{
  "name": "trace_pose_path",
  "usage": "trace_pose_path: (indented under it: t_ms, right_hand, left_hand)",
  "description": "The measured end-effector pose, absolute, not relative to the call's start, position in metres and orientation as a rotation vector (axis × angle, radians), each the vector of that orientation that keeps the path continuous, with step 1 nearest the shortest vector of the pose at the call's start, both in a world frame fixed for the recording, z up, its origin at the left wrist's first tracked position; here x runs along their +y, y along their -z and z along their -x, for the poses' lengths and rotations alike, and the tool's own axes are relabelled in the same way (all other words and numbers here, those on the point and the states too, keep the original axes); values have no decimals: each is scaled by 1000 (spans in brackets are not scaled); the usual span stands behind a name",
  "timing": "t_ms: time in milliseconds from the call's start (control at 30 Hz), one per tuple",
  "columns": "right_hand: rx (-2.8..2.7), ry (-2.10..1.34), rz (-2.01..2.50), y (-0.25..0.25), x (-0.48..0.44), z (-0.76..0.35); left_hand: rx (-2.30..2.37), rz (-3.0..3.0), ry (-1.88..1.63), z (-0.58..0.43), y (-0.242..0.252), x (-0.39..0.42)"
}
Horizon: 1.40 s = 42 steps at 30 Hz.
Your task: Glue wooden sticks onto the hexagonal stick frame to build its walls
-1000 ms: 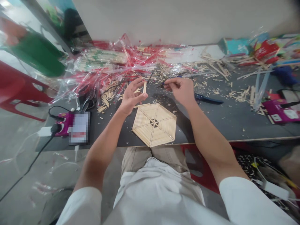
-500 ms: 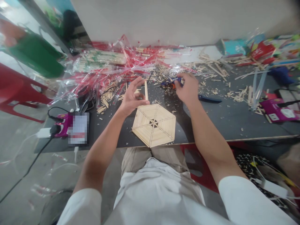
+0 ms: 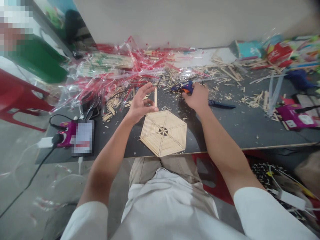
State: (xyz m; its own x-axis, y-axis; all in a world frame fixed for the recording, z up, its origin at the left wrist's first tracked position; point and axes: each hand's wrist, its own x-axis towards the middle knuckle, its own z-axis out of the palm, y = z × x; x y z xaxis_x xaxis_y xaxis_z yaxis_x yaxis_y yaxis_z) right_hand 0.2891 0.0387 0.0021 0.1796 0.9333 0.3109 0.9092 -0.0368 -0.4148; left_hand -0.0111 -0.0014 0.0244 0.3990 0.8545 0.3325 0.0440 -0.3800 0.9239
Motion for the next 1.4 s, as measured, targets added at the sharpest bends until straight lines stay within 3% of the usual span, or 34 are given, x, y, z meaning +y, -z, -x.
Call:
trace_pose_path:
  t_ms: [500,1400]
  right_hand:
    - [-1787,-339,1526,-51,10,-272]
    - [-2037,-514,1311,-59,0,-268]
  left_hand:
    - [845,-1754,-1109,16,-26,0]
    - [863,-1768,-1056,16,-27,-1]
